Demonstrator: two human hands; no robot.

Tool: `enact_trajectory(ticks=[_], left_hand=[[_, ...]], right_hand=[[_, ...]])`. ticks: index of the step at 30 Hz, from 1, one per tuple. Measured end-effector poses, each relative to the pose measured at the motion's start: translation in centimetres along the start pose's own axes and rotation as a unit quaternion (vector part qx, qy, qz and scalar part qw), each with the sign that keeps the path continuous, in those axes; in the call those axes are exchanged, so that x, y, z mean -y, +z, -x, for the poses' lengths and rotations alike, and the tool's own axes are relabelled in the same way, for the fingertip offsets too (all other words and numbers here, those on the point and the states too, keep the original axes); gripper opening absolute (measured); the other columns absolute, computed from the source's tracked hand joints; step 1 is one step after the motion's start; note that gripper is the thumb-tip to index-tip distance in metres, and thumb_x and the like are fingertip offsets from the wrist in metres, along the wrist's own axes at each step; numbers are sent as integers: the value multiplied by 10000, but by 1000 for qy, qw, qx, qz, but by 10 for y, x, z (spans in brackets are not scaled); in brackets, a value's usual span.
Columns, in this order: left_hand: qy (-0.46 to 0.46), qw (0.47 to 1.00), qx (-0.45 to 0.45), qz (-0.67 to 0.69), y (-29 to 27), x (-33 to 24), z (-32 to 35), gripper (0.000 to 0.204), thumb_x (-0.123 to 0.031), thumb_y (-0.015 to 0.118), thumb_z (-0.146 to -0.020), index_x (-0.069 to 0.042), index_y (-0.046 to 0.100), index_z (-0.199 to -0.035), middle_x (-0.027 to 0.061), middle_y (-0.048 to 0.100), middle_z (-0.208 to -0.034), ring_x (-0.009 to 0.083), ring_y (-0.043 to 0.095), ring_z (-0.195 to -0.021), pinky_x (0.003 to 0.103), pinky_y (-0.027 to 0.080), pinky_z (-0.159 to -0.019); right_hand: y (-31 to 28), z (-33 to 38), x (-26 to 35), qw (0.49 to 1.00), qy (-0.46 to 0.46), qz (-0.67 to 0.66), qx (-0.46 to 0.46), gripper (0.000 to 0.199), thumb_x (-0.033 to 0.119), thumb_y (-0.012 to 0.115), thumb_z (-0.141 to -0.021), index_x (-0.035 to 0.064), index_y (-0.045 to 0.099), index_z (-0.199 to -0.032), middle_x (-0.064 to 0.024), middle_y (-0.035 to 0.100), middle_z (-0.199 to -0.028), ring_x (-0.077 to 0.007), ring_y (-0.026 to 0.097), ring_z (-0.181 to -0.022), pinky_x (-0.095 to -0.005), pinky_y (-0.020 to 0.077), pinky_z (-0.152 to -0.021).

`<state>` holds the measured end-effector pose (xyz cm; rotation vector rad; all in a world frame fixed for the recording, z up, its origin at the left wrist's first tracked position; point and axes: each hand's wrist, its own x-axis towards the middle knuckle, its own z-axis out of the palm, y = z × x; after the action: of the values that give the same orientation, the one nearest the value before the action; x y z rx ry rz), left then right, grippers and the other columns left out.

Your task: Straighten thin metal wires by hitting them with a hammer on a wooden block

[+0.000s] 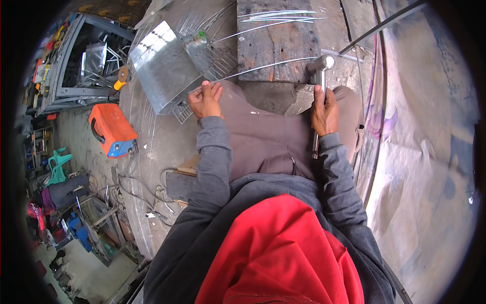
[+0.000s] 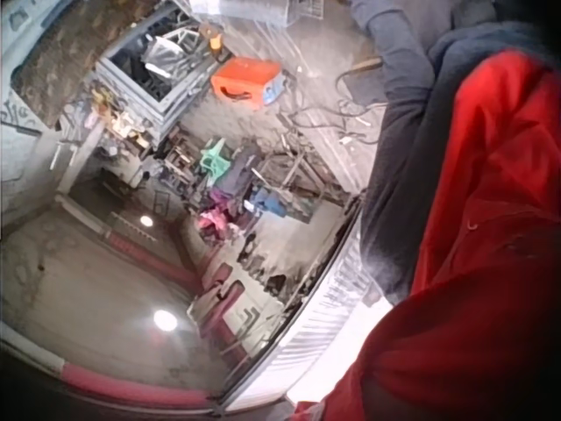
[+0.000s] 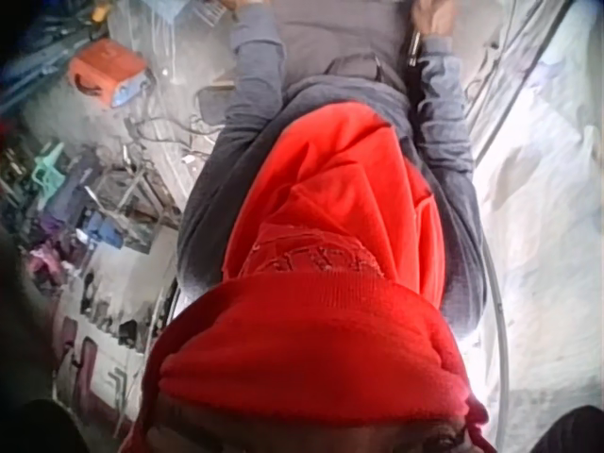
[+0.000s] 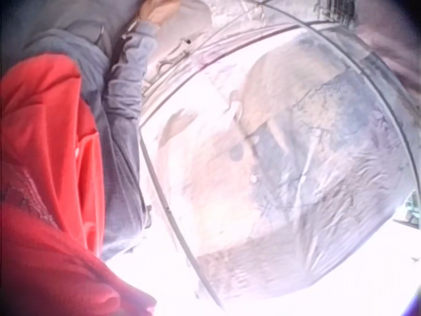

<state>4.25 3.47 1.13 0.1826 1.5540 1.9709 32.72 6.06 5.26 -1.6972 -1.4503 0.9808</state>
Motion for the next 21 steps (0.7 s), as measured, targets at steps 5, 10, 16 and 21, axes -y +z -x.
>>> enact_trajectory(ticks=[5, 10, 16, 21], left_hand=[[11, 1000, 5, 5, -2, 0, 1, 352, -115, 654, -960, 92, 393, -1073, 282, 616, -1059, 378, 700, -950, 433, 641, -817], [0, 1000, -1, 3, 4, 0, 1, 353, -115, 653, -962, 90, 391, -1080, 278, 614, -1062, 376, 699, -952, 442, 639, -820], [-2, 1000, 7, -4, 1, -6, 5, 355, -117, 644, -967, 91, 384, -1090, 271, 609, -1066, 374, 693, -972, 436, 634, -835], [-5, 1000, 1, -7, 3, -6, 4, 353, -126, 643, -970, 86, 388, -1093, 266, 610, -1080, 370, 690, -983, 431, 628, -855]], right_hand=[[-3, -16, 36, 998, -57, 27, -18, 525, 507, 481, -1019, 1, 594, -936, -216, 603, -713, -378, 602, -671, -446, 473, -665], [4, -34, 25, 990, -79, 119, -11, 519, 506, 491, -1011, 1, 609, -990, -263, 655, -806, -447, 658, -798, -476, 500, -727], [-1, -24, 44, 996, -56, 69, 17, 488, 486, 511, -1008, 19, 625, -1088, -286, 664, -860, -465, 663, -820, -479, 506, -731], [3, -21, 31, 996, -47, 67, 24, 483, 487, 510, -1010, 22, 621, -1076, -276, 663, -843, -447, 671, -812, -472, 503, -716]])
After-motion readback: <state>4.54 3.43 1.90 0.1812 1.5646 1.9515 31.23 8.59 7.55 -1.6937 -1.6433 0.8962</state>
